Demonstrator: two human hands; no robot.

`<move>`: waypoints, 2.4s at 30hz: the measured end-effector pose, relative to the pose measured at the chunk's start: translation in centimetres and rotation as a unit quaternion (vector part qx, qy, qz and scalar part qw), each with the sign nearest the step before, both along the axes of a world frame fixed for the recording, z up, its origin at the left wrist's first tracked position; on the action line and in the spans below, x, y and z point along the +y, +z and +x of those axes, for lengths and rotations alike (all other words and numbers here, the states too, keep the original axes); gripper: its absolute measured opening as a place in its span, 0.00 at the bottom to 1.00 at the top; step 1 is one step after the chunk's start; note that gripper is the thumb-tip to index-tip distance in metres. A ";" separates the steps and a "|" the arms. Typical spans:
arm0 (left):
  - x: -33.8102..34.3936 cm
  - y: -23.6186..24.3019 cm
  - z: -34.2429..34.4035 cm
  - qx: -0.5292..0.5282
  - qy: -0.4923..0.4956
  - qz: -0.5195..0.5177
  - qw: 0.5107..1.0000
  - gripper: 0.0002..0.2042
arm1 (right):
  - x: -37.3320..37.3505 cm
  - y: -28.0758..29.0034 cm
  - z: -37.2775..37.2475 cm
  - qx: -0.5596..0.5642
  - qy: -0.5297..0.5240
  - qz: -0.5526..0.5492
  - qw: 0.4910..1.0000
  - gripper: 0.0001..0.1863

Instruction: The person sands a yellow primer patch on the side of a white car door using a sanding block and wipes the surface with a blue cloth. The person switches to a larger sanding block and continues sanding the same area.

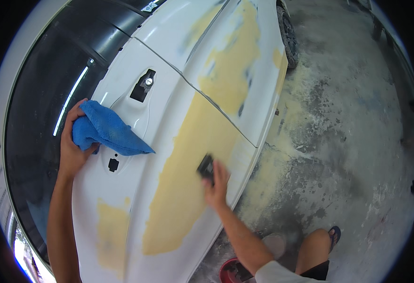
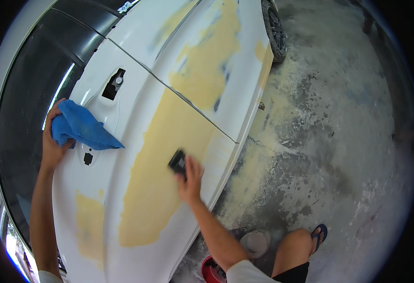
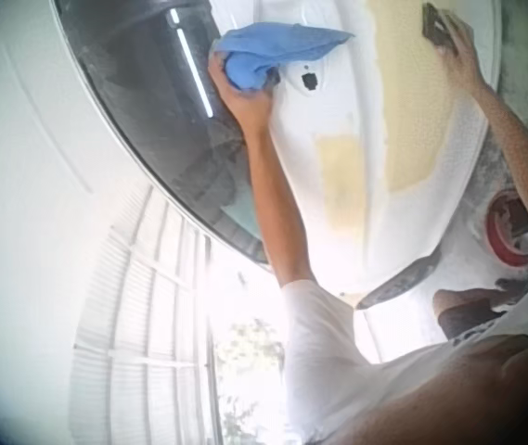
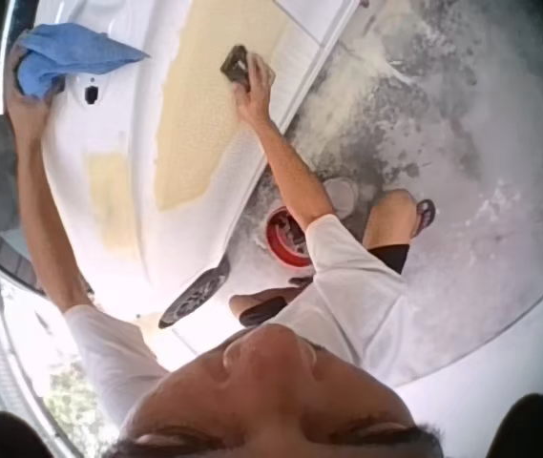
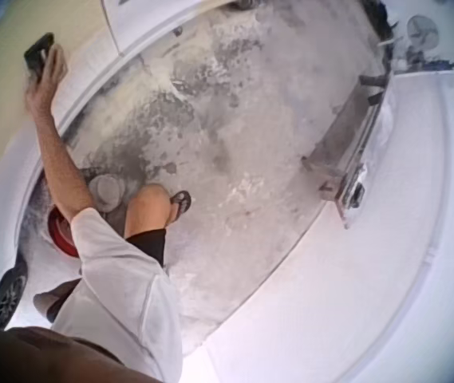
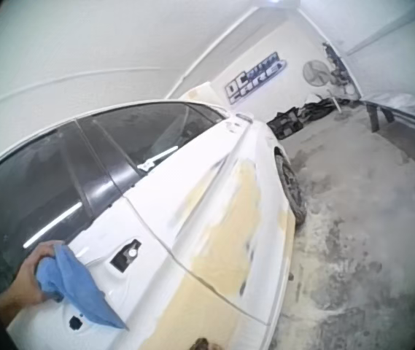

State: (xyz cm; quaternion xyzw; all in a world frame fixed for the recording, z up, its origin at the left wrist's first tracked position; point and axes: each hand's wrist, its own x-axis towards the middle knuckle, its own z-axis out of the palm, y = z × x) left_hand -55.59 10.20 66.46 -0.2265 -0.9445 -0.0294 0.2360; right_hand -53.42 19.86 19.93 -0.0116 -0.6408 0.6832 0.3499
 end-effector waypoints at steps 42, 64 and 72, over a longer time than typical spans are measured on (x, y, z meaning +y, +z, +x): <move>3.1 0.4 2.3 -0.015 0.005 -0.030 0.999 0.41 | -12.1 1.9 23.6 -0.007 0.164 -0.009 0.986 0.41; 2.4 -17.0 16.9 -0.200 -0.027 -0.612 0.765 0.22 | 31.7 5.1 10.8 -0.055 0.175 0.062 0.981 0.29; 11.9 -20.3 -0.5 0.047 -0.072 -0.482 0.872 0.26 | 34.9 4.6 8.3 -0.210 0.118 -0.147 0.959 0.28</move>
